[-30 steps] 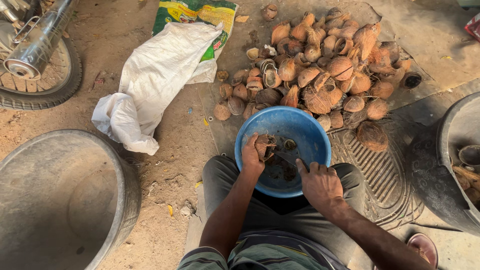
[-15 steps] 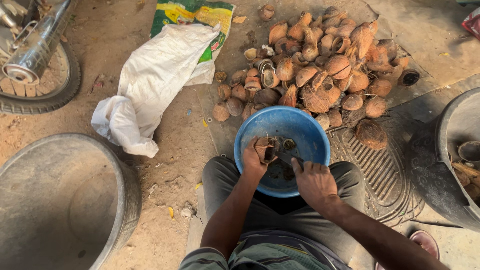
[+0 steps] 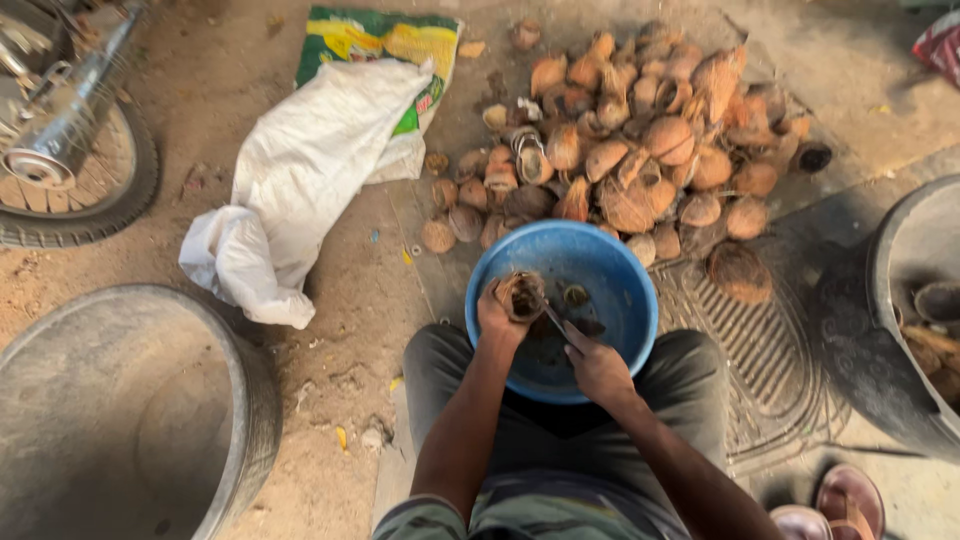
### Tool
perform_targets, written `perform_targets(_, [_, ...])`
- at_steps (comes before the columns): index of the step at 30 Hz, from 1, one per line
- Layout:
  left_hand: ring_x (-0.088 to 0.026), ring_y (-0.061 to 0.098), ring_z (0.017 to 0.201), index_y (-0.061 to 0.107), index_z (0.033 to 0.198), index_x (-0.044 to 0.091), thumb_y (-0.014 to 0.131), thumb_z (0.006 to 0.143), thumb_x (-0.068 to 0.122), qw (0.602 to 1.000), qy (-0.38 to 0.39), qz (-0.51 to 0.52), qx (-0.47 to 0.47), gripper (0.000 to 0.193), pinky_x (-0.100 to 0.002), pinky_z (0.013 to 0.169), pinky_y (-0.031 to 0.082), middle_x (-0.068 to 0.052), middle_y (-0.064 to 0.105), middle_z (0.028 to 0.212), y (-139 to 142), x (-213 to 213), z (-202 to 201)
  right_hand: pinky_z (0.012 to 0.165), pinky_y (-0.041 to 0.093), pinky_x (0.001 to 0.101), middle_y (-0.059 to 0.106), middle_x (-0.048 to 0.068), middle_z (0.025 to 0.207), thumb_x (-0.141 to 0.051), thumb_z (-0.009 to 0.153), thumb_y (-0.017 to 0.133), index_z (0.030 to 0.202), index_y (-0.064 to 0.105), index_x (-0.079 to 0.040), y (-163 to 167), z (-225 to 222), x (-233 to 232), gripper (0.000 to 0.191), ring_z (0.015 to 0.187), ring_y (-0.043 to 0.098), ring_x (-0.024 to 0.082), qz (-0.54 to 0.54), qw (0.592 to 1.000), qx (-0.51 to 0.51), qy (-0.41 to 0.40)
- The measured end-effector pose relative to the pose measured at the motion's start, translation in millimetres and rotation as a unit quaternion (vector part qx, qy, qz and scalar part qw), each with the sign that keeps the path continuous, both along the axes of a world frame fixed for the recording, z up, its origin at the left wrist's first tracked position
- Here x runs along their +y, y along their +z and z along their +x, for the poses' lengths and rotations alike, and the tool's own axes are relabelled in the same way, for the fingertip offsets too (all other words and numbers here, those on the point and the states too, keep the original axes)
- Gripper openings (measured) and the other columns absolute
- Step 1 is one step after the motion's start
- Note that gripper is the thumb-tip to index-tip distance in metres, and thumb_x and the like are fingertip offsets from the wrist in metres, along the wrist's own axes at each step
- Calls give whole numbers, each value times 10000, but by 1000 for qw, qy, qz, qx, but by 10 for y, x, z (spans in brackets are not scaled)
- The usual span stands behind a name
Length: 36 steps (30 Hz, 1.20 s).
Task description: The person sits on the ground and uses a knife to scrape coconut meat from the inside of coconut shells into a blue bowl. The person repeatedly picks up shells, scrapes the interior, and discards the empty shells into a nearby pile.
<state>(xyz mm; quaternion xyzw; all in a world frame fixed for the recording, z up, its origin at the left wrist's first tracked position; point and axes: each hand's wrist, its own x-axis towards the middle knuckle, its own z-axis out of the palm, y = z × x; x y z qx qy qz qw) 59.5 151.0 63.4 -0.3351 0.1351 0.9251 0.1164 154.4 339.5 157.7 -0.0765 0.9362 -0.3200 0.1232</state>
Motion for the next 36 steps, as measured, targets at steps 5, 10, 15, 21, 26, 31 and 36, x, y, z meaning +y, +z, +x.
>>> perform_targets(5, [-367, 585, 1195, 572, 1349, 135, 416, 1009, 471, 995, 14, 26, 91, 503, -608, 958, 476, -133, 612, 1335, 95, -184, 16, 816, 586, 504, 705, 196, 1083, -244, 986, 588, 1446, 553, -169, 286, 24, 162, 468, 950, 715, 404, 57, 996, 14, 67])
perform_targets(10, [-381, 652, 1135, 628, 1286, 46, 572, 975, 424, 991, -21, 12, 135, 493, -593, 930, 543, -178, 664, 1233, 98, -239, 35, 802, 603, 493, 672, 210, 1112, -148, 1003, 453, 1527, 443, -192, 717, -31, 113, 526, 928, 734, 373, 264, 955, -39, 133])
perform_targets(15, [-362, 699, 1045, 696, 1133, -1, 615, 983, 322, 980, -32, -29, 192, 366, -519, 932, 580, -193, 738, 1111, 30, -194, 51, 788, 600, 488, 698, 229, 1074, -182, 1050, 419, 1545, 424, -174, 733, -209, 34, 495, 887, 742, 362, 263, 955, -60, 123])
perform_targets(21, [-367, 721, 945, 700, 1042, 3, 616, 941, 296, 973, 1, -18, 230, 321, -544, 828, 628, -193, 738, 1021, -9, -139, 155, 563, 543, 388, 703, 208, 730, -233, 1067, 516, 1486, 536, -96, 448, -225, -59, 441, 537, 649, 230, -11, 972, -231, 27])
perform_targets(26, [-349, 729, 944, 704, 1059, 12, 616, 950, 321, 988, -23, -12, 154, 339, -540, 834, 639, -180, 746, 1037, -29, -107, 156, 435, 490, 346, 571, 76, 690, -211, 1041, 504, 1541, 423, -98, 343, -211, 18, 519, 467, 530, 165, -117, 921, -371, -13])
perform_targets(31, [-355, 719, 933, 708, 1054, -5, 614, 972, 343, 979, -46, 10, 196, 369, -538, 821, 628, -189, 737, 1034, -76, -83, 109, 415, 467, 330, 583, 67, 738, -200, 1025, 552, 1541, 426, -84, 84, -171, 32, 543, 492, 546, 155, -304, 822, -472, -93])
perform_targets(36, [-361, 710, 948, 702, 1028, 45, 588, 946, 323, 996, -15, 23, 89, 312, -570, 810, 628, -158, 740, 1031, -133, -72, 62, 420, 487, 314, 564, 42, 725, -224, 1018, 544, 1550, 407, -103, -174, -152, -24, 562, 492, 537, 136, -458, 709, -522, -123])
